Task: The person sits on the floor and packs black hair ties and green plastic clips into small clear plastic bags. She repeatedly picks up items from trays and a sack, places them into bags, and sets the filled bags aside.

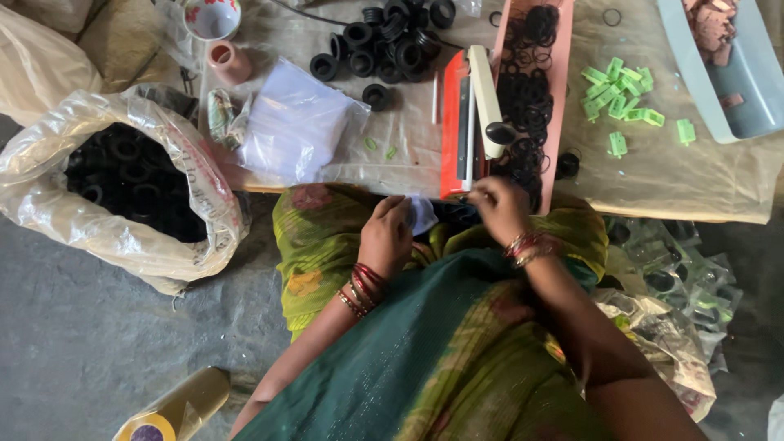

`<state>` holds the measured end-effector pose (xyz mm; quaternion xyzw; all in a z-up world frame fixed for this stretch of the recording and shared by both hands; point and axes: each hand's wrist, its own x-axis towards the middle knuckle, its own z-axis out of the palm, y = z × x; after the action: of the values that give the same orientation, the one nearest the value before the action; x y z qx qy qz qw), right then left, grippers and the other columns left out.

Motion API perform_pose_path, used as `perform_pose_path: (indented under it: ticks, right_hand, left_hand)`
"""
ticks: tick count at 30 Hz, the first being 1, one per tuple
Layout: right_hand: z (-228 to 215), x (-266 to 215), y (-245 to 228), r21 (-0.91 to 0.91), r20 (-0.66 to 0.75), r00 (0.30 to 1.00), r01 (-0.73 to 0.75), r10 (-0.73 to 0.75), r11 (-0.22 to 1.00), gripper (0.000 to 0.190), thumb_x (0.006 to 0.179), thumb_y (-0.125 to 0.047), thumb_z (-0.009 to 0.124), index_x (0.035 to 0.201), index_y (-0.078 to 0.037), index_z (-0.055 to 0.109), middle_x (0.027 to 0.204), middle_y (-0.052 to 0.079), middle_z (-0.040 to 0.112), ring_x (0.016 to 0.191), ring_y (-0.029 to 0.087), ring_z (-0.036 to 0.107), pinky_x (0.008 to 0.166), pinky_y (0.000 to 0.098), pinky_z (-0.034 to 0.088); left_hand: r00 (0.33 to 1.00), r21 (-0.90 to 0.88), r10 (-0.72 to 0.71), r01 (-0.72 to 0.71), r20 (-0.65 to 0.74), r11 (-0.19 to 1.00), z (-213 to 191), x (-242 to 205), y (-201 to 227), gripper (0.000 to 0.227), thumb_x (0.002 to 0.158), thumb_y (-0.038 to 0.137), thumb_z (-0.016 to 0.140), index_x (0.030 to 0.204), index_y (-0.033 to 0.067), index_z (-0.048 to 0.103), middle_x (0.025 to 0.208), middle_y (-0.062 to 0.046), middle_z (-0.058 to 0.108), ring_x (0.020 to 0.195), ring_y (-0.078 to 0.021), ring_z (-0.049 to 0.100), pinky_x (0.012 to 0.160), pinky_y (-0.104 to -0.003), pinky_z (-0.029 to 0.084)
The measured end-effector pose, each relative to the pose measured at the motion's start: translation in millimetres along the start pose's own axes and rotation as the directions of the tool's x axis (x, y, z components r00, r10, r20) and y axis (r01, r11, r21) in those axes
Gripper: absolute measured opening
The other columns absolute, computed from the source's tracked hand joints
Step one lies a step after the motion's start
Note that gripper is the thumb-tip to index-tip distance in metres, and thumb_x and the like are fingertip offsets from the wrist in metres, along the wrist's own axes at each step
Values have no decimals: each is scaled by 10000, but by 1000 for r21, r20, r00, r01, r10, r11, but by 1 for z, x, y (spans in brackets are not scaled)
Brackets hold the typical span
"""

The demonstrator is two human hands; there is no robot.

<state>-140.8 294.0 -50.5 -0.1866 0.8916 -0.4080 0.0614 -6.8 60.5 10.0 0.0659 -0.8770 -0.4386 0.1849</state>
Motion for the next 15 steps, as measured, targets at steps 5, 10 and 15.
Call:
perform_pose_path:
  ticks: [5,10,15]
  right_hand:
    - [-30,36,68,-384,15,1000,-4,10,924,122,849,-196,824,928,-113,784,935,141,706,903,341,670,1000,495,479]
    - [-4,42,89,-453,33,999,0,17,892,154,778,-174,838,915,-118,793,938,114,711,920,329,669,955,515,446]
    - [-2,37,106,-301,-41,998,-52,42,952,90,806,-140,827,886,-123,788,948,93,721,915,298,683,952,490,468]
  left_hand:
    - [999,-6,-36,36,7,999,-3,2,7,393,844,-31,596,1228,-11,676,1244,-228,658,1013,-390,688,867,-418,578]
    - [1000,-8,-3,3,-2,1000,-2,5,16,399,834,-31,596,1224,-16,674,1238,-227,652,1019,-389,689,867,-408,580]
    - [1000,-2,-27,27,-2,1000,-7,6,18,378,843,-36,598,1212,-12,679,1235,-215,659,1032,-383,687,881,-407,578]
